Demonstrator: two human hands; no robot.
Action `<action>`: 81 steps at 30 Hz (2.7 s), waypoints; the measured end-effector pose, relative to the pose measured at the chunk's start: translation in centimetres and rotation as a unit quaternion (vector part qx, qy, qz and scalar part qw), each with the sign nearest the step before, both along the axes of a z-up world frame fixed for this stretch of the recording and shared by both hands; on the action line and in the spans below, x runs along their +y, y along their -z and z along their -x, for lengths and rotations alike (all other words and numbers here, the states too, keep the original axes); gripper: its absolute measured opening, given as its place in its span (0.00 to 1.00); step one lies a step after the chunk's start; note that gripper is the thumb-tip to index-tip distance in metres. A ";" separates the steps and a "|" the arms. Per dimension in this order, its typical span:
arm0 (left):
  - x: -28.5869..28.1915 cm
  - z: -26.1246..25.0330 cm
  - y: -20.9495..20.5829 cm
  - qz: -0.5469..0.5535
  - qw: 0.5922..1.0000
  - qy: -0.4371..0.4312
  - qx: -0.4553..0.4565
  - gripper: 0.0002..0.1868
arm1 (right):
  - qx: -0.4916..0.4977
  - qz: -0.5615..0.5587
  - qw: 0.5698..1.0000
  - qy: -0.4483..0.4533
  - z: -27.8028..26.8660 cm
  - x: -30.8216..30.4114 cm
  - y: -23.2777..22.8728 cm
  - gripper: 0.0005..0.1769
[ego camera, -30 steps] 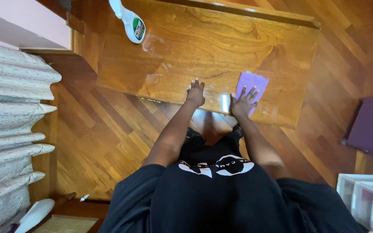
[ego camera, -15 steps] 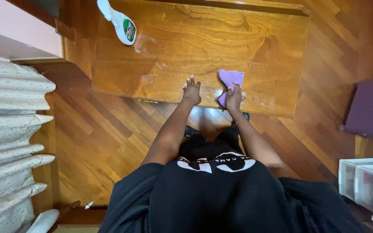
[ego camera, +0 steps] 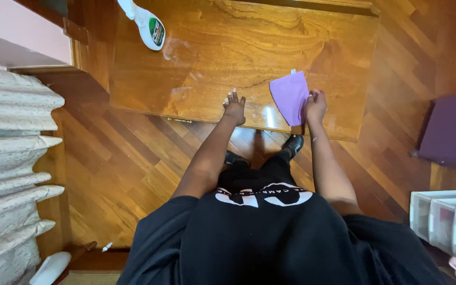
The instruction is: Cleaning a wooden table and an office chair using a spray bottle and a cloth.
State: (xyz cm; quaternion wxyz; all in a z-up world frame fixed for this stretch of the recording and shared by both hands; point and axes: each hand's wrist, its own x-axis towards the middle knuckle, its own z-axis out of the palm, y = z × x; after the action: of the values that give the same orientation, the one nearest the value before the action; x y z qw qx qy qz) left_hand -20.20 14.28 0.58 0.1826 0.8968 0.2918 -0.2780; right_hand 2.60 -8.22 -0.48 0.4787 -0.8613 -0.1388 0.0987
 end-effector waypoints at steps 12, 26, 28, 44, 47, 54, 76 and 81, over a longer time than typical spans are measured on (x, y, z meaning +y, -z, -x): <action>-0.5 -0.2 -1.4 0.006 0.999 0.016 0.041 0.54 | -0.088 0.297 0.877 -0.367 7.6 1.8 -3.0 0.34; -0.4 -0.6 -3.3 0.011 0.998 0.024 0.052 0.57 | -0.049 0.391 0.891 -0.223 4.9 3.7 -2.4 0.43; -0.7 -0.7 -2.9 0.013 0.998 0.026 0.058 0.57 | -0.059 0.374 0.881 -0.286 6.6 4.9 -3.4 0.43; -1.4 -0.7 -3.0 -0.019 0.998 0.008 0.052 0.61 | 0.008 0.410 0.892 -0.193 4.4 -0.8 -3.1 0.44; -1.3 -0.7 -4.1 -0.009 0.999 0.004 0.050 0.59 | 0.006 0.394 0.907 -0.147 3.7 -0.3 -0.6 0.44; -1.1 -0.8 -4.9 0.011 0.999 -0.001 0.050 0.57 | -0.068 0.369 0.905 -0.201 4.8 1.0 0.3 0.44; 0.2 -4.0 -6.1 0.074 0.989 -0.113 0.053 0.58 | -0.137 0.278 0.816 -0.487 0.8 1.3 -4.4 0.38; -0.3 -3.7 -5.7 0.049 0.991 -0.114 0.046 0.58 | -0.134 0.264 0.874 -0.386 1.8 1.3 -3.7 0.39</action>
State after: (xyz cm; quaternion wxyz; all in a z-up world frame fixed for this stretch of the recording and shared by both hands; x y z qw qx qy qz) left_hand -16.53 13.95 6.23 0.2436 0.8337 0.3862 -0.3106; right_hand 0.76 -6.95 3.18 0.1341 -0.8385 -0.4920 0.1921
